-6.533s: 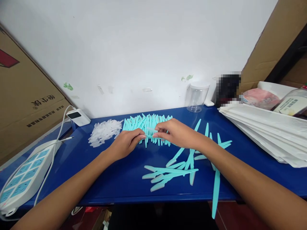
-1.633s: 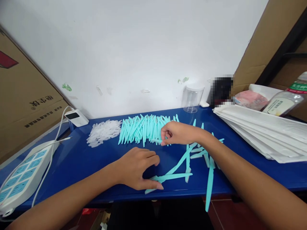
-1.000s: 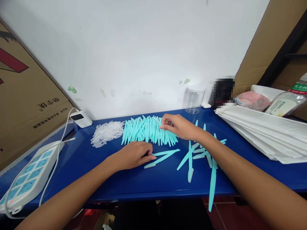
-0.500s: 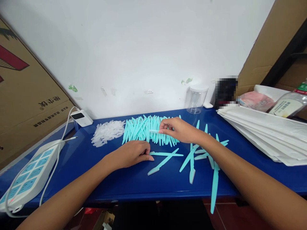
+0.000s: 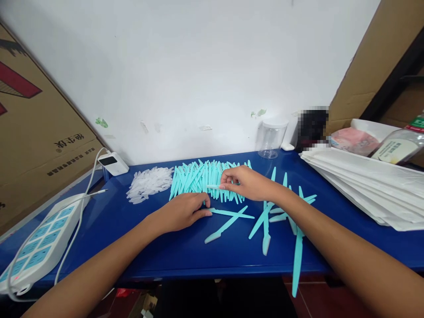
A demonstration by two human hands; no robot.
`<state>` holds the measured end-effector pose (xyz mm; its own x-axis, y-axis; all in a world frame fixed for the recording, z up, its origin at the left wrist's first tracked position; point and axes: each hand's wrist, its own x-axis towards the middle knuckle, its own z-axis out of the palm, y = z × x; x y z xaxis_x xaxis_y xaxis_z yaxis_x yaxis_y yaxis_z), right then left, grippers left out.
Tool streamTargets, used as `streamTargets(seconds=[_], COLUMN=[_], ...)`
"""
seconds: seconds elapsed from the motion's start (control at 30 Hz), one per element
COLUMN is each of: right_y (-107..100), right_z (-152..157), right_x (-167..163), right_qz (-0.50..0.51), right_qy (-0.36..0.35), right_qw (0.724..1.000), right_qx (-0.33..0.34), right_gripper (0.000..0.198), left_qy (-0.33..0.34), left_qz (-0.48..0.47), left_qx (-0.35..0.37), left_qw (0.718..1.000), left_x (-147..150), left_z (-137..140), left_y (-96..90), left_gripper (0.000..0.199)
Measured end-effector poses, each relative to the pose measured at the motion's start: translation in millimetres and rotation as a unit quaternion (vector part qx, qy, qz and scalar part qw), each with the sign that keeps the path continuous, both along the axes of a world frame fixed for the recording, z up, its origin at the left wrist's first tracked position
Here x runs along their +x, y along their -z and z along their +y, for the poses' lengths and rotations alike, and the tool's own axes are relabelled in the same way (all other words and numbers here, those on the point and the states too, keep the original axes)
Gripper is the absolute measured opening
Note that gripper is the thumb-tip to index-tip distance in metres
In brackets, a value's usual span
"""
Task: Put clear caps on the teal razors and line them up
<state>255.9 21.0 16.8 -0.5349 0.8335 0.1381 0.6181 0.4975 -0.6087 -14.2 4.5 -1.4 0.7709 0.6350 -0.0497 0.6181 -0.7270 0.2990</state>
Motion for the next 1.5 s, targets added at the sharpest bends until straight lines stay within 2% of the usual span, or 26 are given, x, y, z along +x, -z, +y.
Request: streamTargets(seconds=[0.23,0.43,0.53,0.67,0.8,0.93,1.1,1.27,1.33,1.37,1.5], right_y=[-1,-4,-5,-5,-5,-5,-5,-7,-8,-8,-7], right_z=[-3,-4,-7,-12,-12,-12,-17,-19,-20,-20,-21], right_x=[-1,-3,-5,-8,-11,-14,-16,-15,-15,-15,-16], right_qz=[0.013,0.044,0.058,0.070,0.053,0.053,0.068,0.062,0.059,0.057,0.056], right_qy=[-0.002,-0.026,-0.029,-0.027,-0.028,-0.012,-0.016,-0.061,-0.068,-0.070,-0.072], right_qw=[1.000,0.998,0.994,0.987,0.995,0.997,0.995,0.992,0.991,0.991,0.989], right_qx=[-0.008,-0.040,-0.083,-0.140,-0.075,-0.053,-0.077,-0.096,-0.099,-0.102,-0.113], right_gripper=[0.031,0.033,0.033,0.034,0.043,0.061,0.039,0.033,0.035,0.036,0.042], left_qy=[0.011,-0.017,-0.030,-0.054,-0.094,-0.146,-0.154,-0.148,-0.146,-0.141,-0.129], left_qz=[0.049,0.021,-0.018,-0.122,-0.229,-0.335,-0.446,-0.471,-0.455,-0.435,-0.328], left_qx=[0.046,0.052,0.029,0.003,-0.029,-0.120,-0.193,-0.242,-0.255,-0.255,-0.194], left_qw=[0.998,0.998,0.999,0.991,0.968,0.923,0.861,0.835,0.840,0.852,0.915], left_x=[1,-1,-2,-2,-1,2,6,8,7,6,4], left_z=[-3,3,7,12,14,15,17,18,18,17,13], left_y=[-1.5,4.0,5.6,5.2,2.1,3.1,8.1,5.2,3.1,2.3,0.8], left_gripper=[0.028,0.027,0.024,0.027,0.029,0.028,0.032,0.036,0.039,0.040,0.054])
